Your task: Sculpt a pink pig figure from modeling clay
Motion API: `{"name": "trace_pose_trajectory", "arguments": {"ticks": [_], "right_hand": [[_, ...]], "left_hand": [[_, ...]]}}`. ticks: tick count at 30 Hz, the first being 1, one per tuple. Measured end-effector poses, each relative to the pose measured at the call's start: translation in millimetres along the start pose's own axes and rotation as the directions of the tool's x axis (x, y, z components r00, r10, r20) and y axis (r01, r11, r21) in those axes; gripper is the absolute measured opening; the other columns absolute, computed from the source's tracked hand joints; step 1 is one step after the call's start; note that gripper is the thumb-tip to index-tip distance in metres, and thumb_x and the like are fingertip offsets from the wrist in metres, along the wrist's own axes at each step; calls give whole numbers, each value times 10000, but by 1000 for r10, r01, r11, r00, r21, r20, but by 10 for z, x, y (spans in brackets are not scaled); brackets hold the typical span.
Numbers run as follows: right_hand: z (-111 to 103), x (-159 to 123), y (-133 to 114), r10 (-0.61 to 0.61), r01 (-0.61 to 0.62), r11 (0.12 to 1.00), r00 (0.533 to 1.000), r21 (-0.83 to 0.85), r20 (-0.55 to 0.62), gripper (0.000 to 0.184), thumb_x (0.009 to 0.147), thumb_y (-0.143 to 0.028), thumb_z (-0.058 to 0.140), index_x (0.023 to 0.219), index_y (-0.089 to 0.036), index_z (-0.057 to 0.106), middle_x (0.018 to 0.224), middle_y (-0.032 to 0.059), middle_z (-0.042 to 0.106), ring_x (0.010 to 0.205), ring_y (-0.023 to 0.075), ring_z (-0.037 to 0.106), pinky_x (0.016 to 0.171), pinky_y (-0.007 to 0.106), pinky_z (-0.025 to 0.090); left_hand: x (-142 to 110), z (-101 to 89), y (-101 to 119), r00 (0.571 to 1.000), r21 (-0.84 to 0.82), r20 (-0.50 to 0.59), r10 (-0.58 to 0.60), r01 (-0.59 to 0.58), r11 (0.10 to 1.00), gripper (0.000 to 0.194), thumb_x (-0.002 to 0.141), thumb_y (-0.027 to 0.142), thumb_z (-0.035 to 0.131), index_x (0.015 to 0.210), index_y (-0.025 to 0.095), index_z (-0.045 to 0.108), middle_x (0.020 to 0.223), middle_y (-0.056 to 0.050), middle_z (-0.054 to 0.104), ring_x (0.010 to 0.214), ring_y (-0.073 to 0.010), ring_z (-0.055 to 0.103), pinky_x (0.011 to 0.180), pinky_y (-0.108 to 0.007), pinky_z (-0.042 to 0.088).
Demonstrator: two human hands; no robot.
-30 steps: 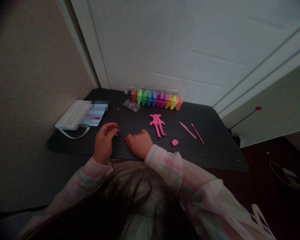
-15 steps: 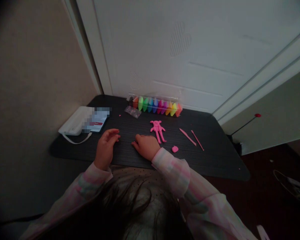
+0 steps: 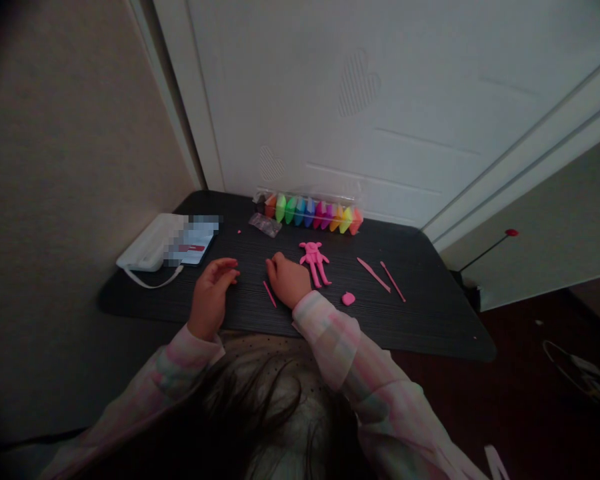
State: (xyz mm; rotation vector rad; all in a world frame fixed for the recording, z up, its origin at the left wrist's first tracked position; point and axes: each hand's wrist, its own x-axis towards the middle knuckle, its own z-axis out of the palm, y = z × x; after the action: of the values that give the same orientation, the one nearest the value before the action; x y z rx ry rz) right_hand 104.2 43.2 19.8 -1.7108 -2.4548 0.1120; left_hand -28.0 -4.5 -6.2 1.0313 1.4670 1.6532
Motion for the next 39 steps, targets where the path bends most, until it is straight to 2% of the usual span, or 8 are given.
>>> {"name": "trace_pose_trajectory", "arguments": {"ticks": [8,16,23,29,31,35,37,39], "right_hand": [[59,-48,-163,-189,173,967,980,-185,-70,192,876,-284,287,877,-182,449,867,64,608,770,186,571,631,284,349],[52,-90,-334,-274,262,946,961,-189,-41,190,882,-266,281,881,-180,451,868,70,595,800,183,561,671,305,364],[-16,11,-143,-129,125,964,992,-233,-1,202,872,-302,313,878,-167,463,872,82,609,785,202,585,627,304,397],[10,-75,-334,-287,287,938,957,-196,27,198,883,-275,278,898,-181,452,880,77,613,792,178,582,660,304,400],[-6,-54,-313,-263,261,943,965,-208,20,196,877,-282,297,895,-175,460,888,87,616,798,182,585,668,306,399],[-35,24,-162,-108,108,960,994,-258,14,273,871,-348,297,869,-160,495,866,104,636,777,203,604,653,317,402],[-23,17,-158,-116,119,961,993,-249,30,318,881,-347,257,851,-165,517,842,96,650,746,196,615,640,313,402],[0,-16,-212,-195,201,957,980,-209,45,340,885,-328,243,832,-170,539,820,92,660,726,182,622,644,302,400]], "left_hand": [[6,-8,-21,1000,9,5,12,-12,1000,162,694,223,521,847,179,555,866,-14,573,787,-142,538,737,-280,408],[-9,-6,45,1000,6,-9,-21,22,1000,171,677,224,521,839,176,550,863,-16,576,784,-145,537,726,-280,412],[-13,-17,56,998,8,9,-60,60,998,196,684,260,520,861,179,547,898,-29,571,809,-160,532,744,-305,403],[-18,-17,72,998,-2,-8,-58,58,998,201,668,253,526,852,177,549,892,-29,573,800,-158,534,720,-292,409],[-14,-20,58,998,-2,0,-55,55,998,200,674,249,523,859,178,550,884,-28,574,798,-156,535,719,-290,411],[-5,-23,27,999,-1,8,-51,51,999,197,682,250,526,864,181,556,891,-28,577,797,-153,542,716,-287,415],[-5,-21,24,999,-8,-1,-43,43,999,194,678,244,530,860,182,558,890,-24,580,796,-149,545,716,-284,418],[-8,-18,31,999,-10,-10,-39,39,999,190,678,236,527,858,184,557,885,-19,581,794,-144,546,721,-282,419]]}}
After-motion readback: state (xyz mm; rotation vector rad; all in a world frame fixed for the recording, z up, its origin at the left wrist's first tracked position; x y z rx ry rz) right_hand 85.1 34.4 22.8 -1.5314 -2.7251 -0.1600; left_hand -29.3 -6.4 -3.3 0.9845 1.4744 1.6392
